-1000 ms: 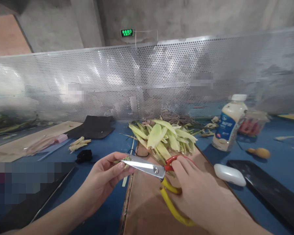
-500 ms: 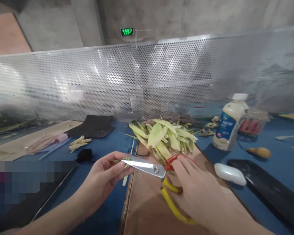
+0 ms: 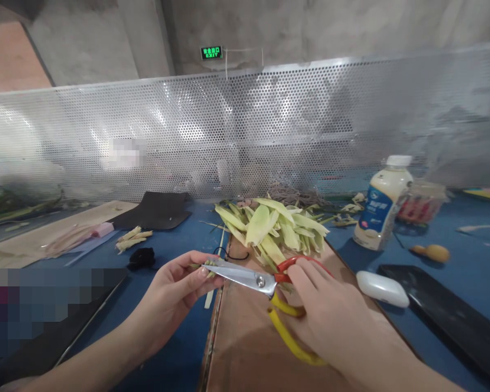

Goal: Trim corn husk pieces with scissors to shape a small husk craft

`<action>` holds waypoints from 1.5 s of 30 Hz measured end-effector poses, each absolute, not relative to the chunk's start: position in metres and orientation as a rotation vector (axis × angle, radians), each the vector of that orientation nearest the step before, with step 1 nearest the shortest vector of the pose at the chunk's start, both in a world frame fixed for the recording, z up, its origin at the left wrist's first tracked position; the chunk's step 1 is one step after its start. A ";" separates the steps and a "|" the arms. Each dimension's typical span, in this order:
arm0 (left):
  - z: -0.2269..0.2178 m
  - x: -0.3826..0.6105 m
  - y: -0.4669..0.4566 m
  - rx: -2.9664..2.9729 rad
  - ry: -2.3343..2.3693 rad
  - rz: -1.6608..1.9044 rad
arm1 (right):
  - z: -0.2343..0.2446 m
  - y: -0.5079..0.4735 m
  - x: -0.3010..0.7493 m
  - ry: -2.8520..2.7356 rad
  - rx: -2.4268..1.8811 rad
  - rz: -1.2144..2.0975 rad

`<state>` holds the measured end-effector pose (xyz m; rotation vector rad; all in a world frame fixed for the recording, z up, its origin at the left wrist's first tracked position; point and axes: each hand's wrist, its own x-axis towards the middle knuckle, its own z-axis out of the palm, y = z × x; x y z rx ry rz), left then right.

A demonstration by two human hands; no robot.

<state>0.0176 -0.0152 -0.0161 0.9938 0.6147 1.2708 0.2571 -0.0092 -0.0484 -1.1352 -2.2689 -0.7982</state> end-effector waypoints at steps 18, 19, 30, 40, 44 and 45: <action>-0.015 0.018 -0.015 0.989 0.641 1.297 | -0.040 -0.004 0.254 -2.078 -1.283 -0.449; -0.016 0.018 -0.015 0.990 0.632 1.299 | -0.042 -0.003 0.254 -2.093 -1.256 -0.462; -0.018 0.020 -0.015 1.018 0.597 1.269 | -0.044 -0.001 0.258 -2.164 -1.034 -0.763; -0.017 0.021 -0.019 1.036 0.629 1.247 | -0.034 -0.002 0.256 -2.115 -0.955 -0.913; -0.016 0.022 -0.021 1.050 0.652 1.254 | -0.026 -0.004 0.253 -2.063 -0.902 -1.026; -0.016 0.022 -0.021 1.045 0.659 1.257 | -0.024 -0.005 0.253 -2.055 -0.900 -1.039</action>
